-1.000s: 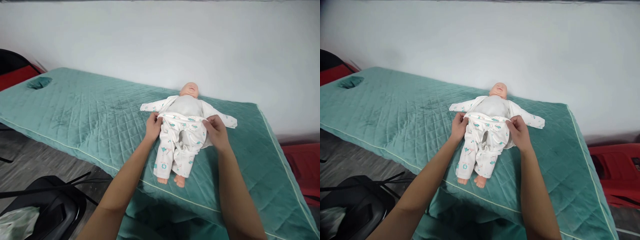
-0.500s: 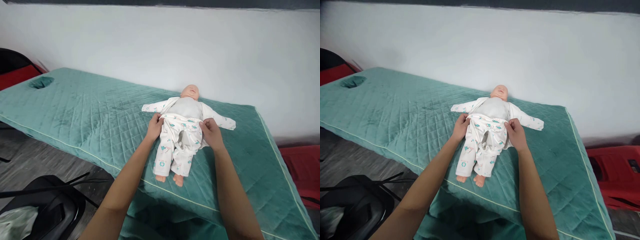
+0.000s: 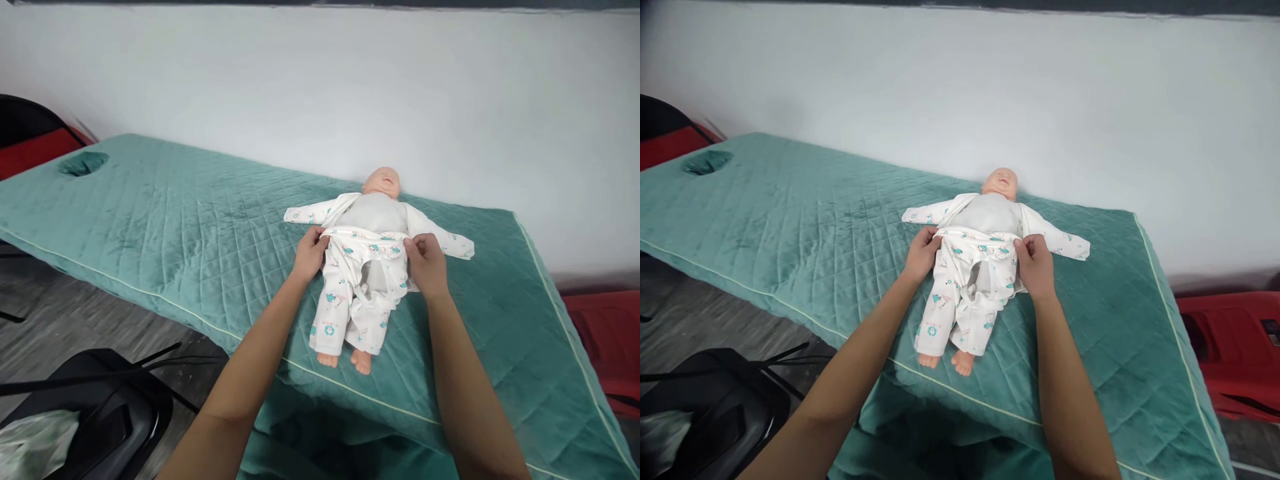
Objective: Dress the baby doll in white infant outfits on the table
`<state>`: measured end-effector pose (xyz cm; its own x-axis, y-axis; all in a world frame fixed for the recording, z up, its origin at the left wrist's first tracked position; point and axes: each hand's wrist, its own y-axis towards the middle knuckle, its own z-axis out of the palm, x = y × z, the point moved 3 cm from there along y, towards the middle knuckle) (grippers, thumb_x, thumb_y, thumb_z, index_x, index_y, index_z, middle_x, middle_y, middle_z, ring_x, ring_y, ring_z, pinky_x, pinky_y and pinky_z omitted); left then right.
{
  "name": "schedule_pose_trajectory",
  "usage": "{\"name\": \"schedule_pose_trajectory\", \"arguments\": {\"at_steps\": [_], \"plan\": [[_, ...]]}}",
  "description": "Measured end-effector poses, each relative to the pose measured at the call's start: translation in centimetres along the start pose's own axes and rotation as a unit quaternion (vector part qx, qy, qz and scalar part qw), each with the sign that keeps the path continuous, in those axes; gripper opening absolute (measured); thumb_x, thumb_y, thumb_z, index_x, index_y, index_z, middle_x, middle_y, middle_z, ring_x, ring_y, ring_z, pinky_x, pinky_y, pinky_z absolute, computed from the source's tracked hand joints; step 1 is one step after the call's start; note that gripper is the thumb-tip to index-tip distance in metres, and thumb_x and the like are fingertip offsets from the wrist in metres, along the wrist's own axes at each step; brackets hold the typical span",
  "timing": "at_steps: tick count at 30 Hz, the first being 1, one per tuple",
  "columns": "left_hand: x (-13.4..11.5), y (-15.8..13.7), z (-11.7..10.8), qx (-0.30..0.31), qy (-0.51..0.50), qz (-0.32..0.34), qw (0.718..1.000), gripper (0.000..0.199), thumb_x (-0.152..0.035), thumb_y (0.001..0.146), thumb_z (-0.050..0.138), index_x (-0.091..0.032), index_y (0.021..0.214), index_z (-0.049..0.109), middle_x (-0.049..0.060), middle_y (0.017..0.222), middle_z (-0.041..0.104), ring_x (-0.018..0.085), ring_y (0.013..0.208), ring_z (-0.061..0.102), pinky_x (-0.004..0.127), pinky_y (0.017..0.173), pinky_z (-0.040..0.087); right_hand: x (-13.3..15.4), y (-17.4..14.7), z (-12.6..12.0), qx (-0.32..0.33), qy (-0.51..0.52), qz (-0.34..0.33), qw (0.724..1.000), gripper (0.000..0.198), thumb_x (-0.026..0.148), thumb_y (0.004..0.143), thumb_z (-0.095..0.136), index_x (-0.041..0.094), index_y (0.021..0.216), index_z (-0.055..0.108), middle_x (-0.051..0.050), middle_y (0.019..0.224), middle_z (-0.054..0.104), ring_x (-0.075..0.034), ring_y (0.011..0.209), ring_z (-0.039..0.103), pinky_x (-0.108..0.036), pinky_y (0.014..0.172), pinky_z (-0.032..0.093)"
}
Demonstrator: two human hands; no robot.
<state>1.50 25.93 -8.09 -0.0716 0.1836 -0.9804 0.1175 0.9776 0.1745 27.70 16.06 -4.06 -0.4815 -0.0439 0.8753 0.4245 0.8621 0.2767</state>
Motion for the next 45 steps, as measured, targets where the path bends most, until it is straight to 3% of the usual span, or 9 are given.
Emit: {"name": "schedule_pose_trajectory", "arguments": {"at_steps": [10, 22, 30, 35, 40, 45], "plan": [[0.1, 0.1, 0.0, -0.002, -0.014, -0.003, 1.000, 0.011, -0.032, 0.084, 0.059, -0.021, 0.085, 0.059, -0.004, 0.073, 0.055, 0.012, 0.068, 0.049, 0.024, 0.066, 0.039, -0.6, 0.0, 0.2, 0.021, 0.026, 0.007, 0.999, 0.030, 0.054, 0.088, 0.060, 0.025, 0.087, 0.052, 0.004, 0.070, 0.049, -0.015, 0.062, 0.044, -0.030, 0.059, 0.036], [-0.5, -0.2, -0.2, 0.009, -0.033, -0.025, 0.999, 0.014, -0.034, 0.081, 0.063, -0.021, 0.081, 0.060, -0.004, 0.070, 0.055, 0.012, 0.064, 0.049, 0.025, 0.061, 0.039, -0.1, -0.1, 0.2, 0.027, 0.024, 0.013, 0.999, 0.032, 0.056, 0.087, 0.060, 0.024, 0.089, 0.059, 0.000, 0.077, 0.059, -0.017, 0.069, 0.052, -0.030, 0.065, 0.043], [-0.6, -0.5, -0.3, 0.029, -0.134, -0.053, 0.989, 0.041, -0.060, 0.086, 0.058, -0.020, 0.082, 0.066, -0.001, 0.067, 0.058, 0.014, 0.061, 0.052, 0.027, 0.057, 0.042, -0.1, -0.3, -0.3, 0.053, 0.034, 0.046, 0.997, 0.029, 0.053, 0.086, 0.062, 0.025, 0.088, 0.056, 0.002, 0.077, 0.056, -0.014, 0.058, 0.047, -0.029, 0.054, 0.038], [-0.9, -0.3, -0.2, 0.067, -0.130, -0.087, 0.985, 0.024, -0.040, 0.073, 0.076, -0.020, 0.085, 0.070, -0.002, 0.068, 0.061, 0.011, 0.056, 0.049, 0.023, 0.051, 0.035, -0.6, -0.2, -0.5, 0.119, 0.066, 0.022, 0.990, 0.023, 0.047, 0.088, 0.061, 0.024, 0.091, 0.055, 0.003, 0.075, 0.055, -0.015, 0.067, 0.051, -0.029, 0.063, 0.040], [-0.9, -0.1, -0.4, 0.086, -0.148, -0.110, 0.979, 0.023, -0.032, 0.070, 0.076, -0.019, 0.088, 0.069, -0.001, 0.071, 0.064, 0.009, 0.055, 0.050, 0.021, 0.048, 0.035, -1.0, -0.2, -0.7, 0.163, 0.097, 0.007, 0.982, 0.019, 0.041, 0.088, 0.063, 0.023, 0.096, 0.058, 0.001, 0.085, 0.060, -0.015, 0.077, 0.054, -0.028, 0.069, 0.041], [-1.2, -0.2, -0.7, 0.134, -0.125, -0.135, 0.974, 0.021, -0.025, 0.071, 0.069, -0.020, 0.091, 0.066, -0.004, 0.069, 0.061, 0.007, 0.050, 0.046, 0.019, 0.044, 0.034, -0.8, -0.2, -1.3, 0.164, 0.083, 0.036, 0.982, 0.023, 0.043, 0.085, 0.067, 0.022, 0.094, 0.064, 0.001, 0.079, 0.060, -0.014, 0.072, 0.052, -0.027, 0.065, 0.041]]}}
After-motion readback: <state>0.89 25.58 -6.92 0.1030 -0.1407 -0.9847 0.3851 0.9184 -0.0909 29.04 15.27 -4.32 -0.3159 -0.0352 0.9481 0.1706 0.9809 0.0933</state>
